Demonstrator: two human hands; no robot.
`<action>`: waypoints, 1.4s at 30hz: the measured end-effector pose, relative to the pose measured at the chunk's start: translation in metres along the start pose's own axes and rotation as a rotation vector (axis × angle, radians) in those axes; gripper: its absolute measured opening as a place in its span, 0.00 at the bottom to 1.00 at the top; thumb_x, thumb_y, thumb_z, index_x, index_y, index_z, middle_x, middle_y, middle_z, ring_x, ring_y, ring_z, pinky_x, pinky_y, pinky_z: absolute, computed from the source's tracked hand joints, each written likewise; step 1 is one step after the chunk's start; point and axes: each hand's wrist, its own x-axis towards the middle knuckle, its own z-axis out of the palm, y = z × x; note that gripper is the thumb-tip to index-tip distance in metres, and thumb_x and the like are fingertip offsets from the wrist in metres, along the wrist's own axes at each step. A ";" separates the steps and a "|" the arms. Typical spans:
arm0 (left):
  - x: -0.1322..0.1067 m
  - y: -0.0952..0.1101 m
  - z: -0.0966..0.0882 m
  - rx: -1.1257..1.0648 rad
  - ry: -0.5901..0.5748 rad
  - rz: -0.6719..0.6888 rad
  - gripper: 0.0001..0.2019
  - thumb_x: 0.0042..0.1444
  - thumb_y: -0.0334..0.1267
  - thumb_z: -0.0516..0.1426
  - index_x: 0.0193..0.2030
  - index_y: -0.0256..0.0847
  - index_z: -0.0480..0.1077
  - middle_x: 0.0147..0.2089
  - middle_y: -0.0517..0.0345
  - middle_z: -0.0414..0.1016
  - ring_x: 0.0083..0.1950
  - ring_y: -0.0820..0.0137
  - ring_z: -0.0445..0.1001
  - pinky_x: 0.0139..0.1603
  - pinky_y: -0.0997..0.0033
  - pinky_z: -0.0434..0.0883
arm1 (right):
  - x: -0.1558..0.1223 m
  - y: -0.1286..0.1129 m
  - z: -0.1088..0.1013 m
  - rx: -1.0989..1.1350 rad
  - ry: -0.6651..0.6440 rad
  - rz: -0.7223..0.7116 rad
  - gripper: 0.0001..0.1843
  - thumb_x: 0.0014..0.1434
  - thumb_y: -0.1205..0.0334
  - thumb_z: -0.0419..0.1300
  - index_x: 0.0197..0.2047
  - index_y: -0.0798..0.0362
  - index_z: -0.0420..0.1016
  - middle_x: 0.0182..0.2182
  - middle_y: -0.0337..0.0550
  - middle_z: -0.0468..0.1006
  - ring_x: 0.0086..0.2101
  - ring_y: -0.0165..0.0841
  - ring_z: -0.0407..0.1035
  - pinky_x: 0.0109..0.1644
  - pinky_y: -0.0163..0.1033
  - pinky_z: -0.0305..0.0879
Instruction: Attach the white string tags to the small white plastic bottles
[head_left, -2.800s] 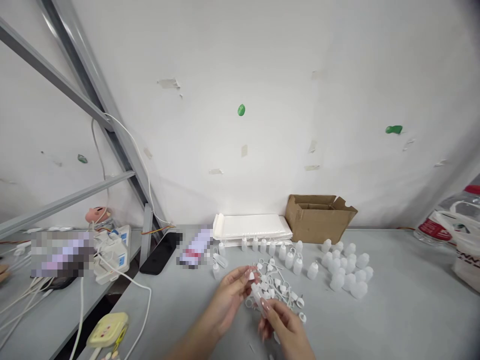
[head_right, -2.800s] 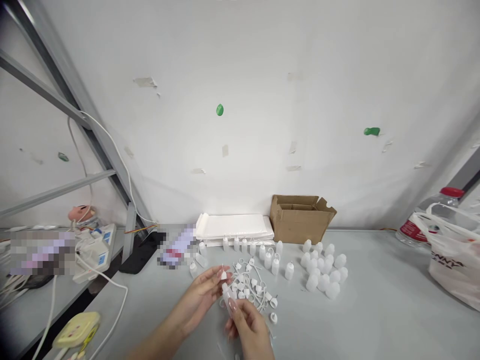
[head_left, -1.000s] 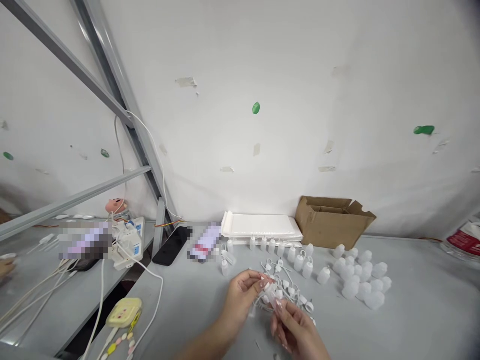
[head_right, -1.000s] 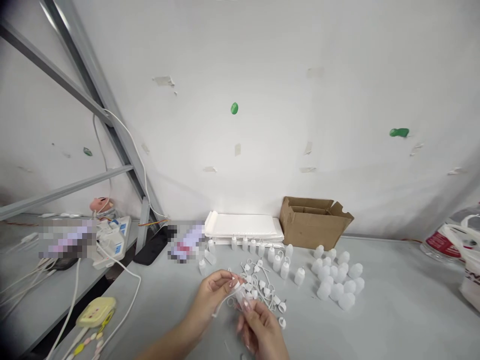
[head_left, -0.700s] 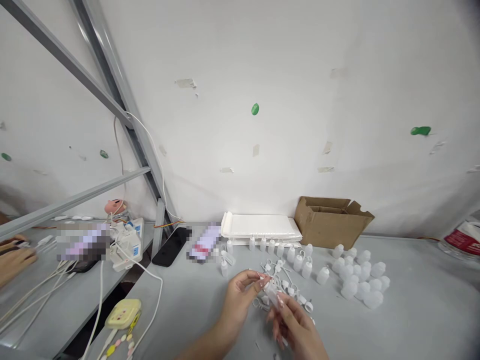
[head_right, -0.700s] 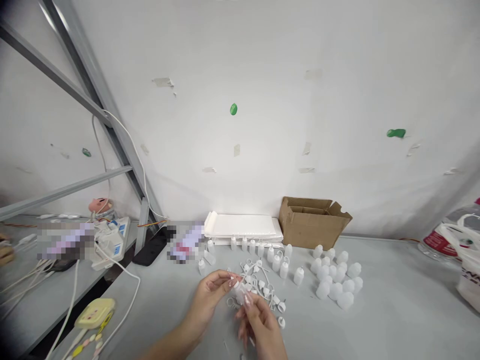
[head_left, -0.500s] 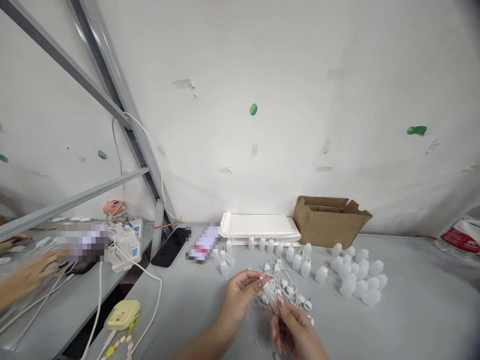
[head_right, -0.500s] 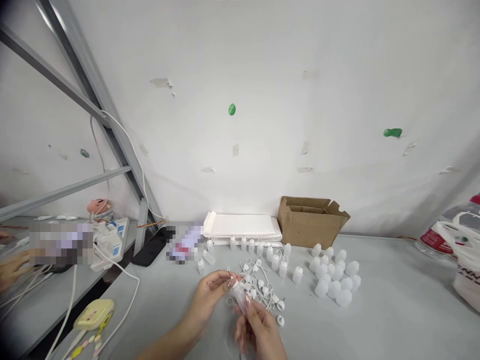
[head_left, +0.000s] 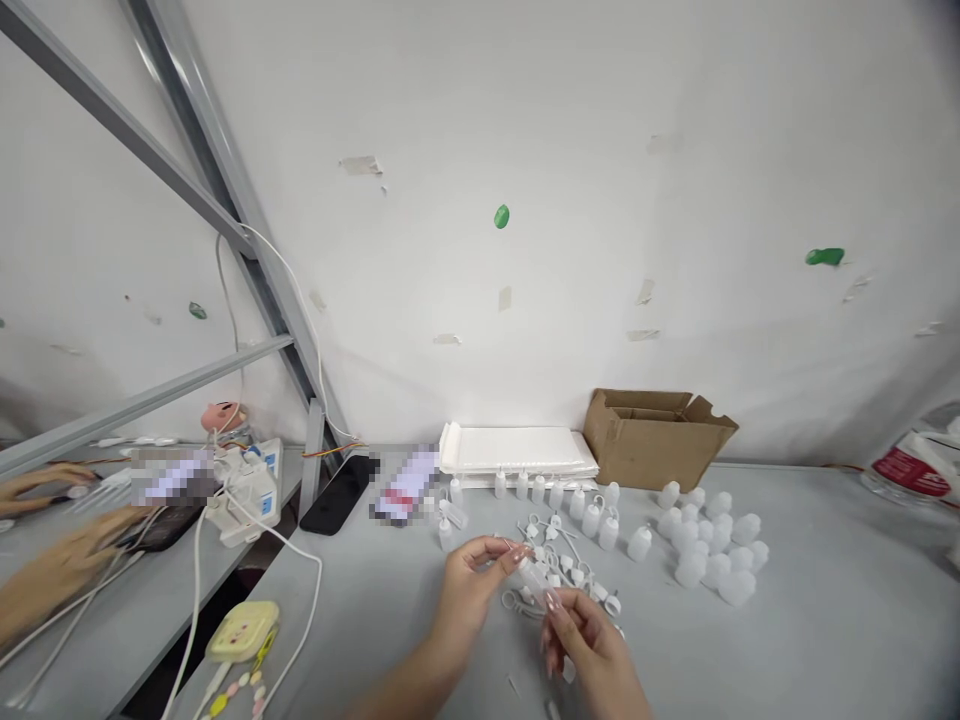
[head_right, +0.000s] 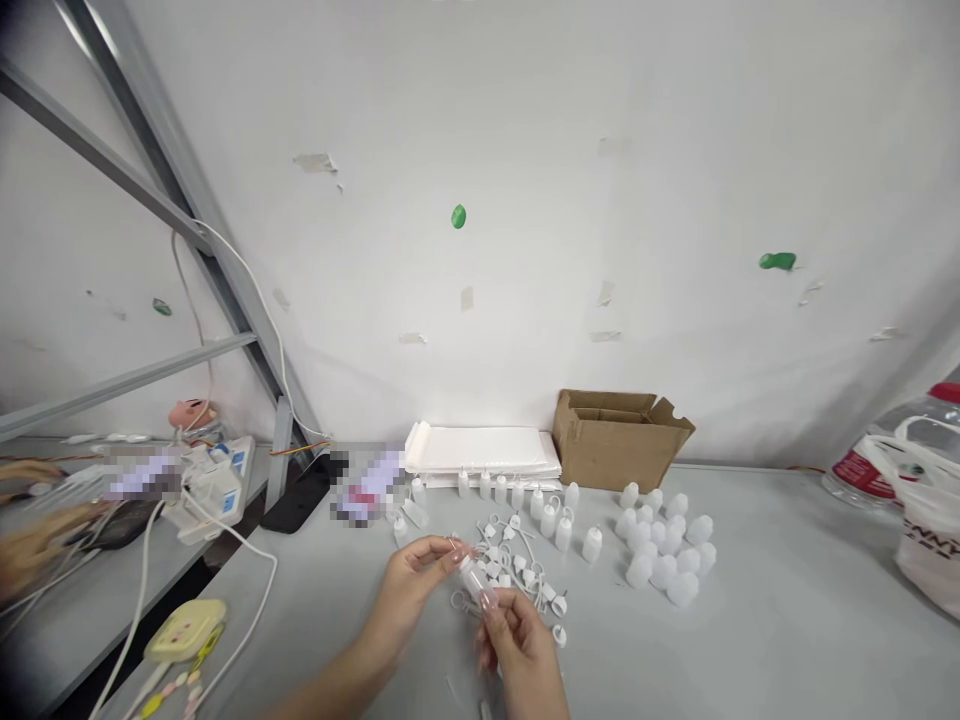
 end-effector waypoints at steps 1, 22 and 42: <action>0.000 0.000 -0.001 -0.013 -0.029 -0.015 0.10 0.39 0.42 0.64 0.24 0.36 0.73 0.32 0.50 0.79 0.40 0.61 0.74 0.46 0.66 0.66 | 0.000 0.002 0.000 0.002 -0.024 0.025 0.25 0.44 0.39 0.61 0.25 0.56 0.69 0.15 0.37 0.68 0.14 0.25 0.59 0.19 0.31 0.54; -0.003 0.005 -0.002 -0.104 -0.135 -0.032 0.10 0.40 0.41 0.64 0.25 0.37 0.72 0.34 0.51 0.79 0.41 0.62 0.74 0.47 0.64 0.65 | -0.006 -0.003 0.000 -0.133 0.026 -0.065 0.21 0.48 0.42 0.60 0.30 0.54 0.72 0.21 0.38 0.69 0.21 0.29 0.62 0.26 0.33 0.60; 0.002 0.007 -0.006 -0.299 -0.320 -0.368 0.27 0.51 0.55 0.52 0.49 0.36 0.67 0.46 0.43 0.75 0.46 0.59 0.74 0.49 0.59 0.66 | 0.002 -0.001 0.004 0.308 -0.176 0.228 0.29 0.43 0.37 0.61 0.14 0.57 0.66 0.08 0.37 0.62 0.09 0.21 0.52 0.13 0.28 0.46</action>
